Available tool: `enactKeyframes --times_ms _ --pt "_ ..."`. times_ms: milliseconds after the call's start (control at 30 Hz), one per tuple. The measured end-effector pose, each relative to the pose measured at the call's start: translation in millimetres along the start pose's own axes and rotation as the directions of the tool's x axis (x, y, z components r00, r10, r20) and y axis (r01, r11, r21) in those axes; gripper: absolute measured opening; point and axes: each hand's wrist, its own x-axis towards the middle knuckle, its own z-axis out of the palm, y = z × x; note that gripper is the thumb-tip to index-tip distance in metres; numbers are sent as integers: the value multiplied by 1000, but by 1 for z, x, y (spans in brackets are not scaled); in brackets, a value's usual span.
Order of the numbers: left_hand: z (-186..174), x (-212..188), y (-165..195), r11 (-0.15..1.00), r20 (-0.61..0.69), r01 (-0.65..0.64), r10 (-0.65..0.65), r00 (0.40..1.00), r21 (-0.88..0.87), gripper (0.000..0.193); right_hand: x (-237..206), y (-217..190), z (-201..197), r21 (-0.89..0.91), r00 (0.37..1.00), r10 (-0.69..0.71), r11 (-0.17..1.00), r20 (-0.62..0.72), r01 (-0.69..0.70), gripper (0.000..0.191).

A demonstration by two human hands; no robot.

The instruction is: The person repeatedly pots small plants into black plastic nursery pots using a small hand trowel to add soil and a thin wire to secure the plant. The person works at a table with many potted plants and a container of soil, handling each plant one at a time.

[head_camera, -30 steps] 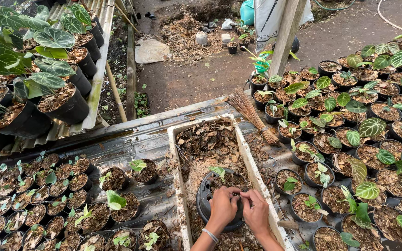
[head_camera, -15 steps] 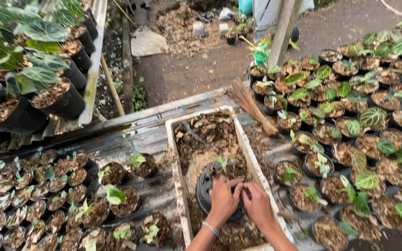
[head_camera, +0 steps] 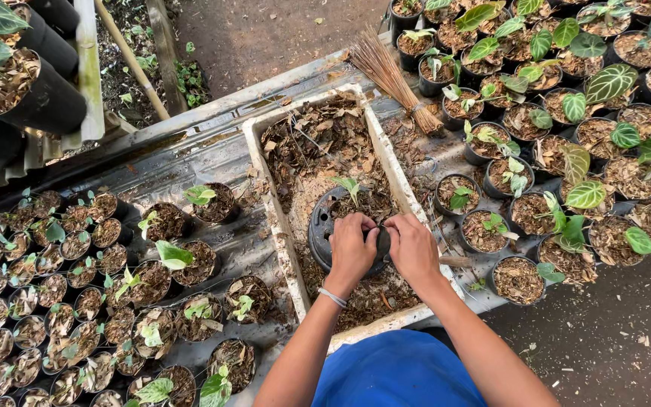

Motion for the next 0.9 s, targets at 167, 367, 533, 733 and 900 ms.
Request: enactKeyframes --times_ms 167,367,533,733,900 --pt "1 3 -6 999 4 41 -41 999 -26 14 3 1 9 73 999 -12 997 -44 15 10" --pt "2 5 -9 998 -19 16 -18 1000 -57 12 0 1 19 157 985 -21 986 -173 49 11" --pt "4 6 -10 998 -20 30 -31 999 -52 13 -4 -2 10 121 978 -123 982 -168 145 13" --pt "2 9 -12 998 12 18 -17 1000 -67 12 2 3 -4 102 981 -189 976 -51 193 12" --pt "-4 11 -11 997 55 2 3 998 -80 11 6 10 -2 97 991 -130 987 31 127 8"
